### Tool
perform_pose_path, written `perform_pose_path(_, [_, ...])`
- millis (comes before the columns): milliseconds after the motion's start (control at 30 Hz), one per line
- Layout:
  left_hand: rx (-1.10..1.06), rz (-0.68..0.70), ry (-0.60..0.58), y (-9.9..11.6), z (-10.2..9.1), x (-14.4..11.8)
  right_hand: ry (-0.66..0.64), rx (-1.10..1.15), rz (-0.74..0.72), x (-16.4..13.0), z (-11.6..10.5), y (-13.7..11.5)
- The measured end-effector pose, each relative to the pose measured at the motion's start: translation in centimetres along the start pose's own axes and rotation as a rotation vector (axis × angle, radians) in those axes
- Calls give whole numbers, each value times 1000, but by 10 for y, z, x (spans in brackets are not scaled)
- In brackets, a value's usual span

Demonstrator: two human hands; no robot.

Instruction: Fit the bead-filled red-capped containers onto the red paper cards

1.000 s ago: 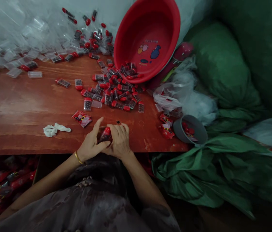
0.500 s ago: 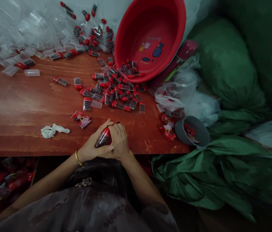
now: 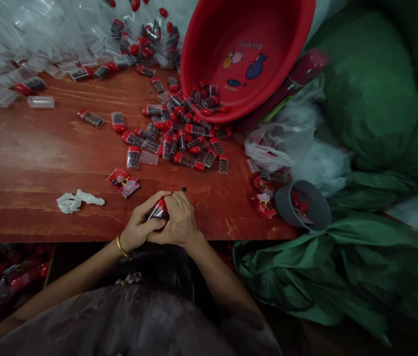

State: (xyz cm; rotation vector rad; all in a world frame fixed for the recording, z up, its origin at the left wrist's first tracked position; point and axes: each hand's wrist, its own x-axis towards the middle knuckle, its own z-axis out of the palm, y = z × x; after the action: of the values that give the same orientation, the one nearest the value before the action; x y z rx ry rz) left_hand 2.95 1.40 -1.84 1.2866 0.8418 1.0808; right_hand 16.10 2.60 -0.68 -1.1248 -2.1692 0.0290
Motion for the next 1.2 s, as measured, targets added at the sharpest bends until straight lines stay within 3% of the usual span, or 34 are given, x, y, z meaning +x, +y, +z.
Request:
perform_pose_path(167, [158, -113, 48, -8, -5, 8, -120, -40, 154, -7, 5, 1])
perform_pose_path(267, [26, -115, 18, -9, -7, 5, -116, 41, 228, -13, -1, -2])
perform_pose_path(400, [-113, -153, 23, -9, -5, -5, -160, 457, 420, -25, -9, 0])
perform_pose_path(533, [109, -148, 89, -6, 0, -12, -37, 1009, 746, -32, -7, 6])
perform_pose_path(667, [299, -160, 115, -2, 3, -15, 11, 1202, 939, -31, -6, 8])
perform_pose_path(833, [167, -175, 160, -6, 4, -18, -68, 1163, 1023, -30, -15, 7])
perform_pose_path(967, [122, -169, 160, -11, 5, -21, -101, 1000, 967, -31, -14, 6])
perform_pose_path(1100, [525, -67, 139, -10, 6, -16, -185, 662, 840, -26, -14, 7])
perform_pose_path(1200, [755, 18, 99, -5, 7, -4, -226, 383, 707, -11, -26, 10])
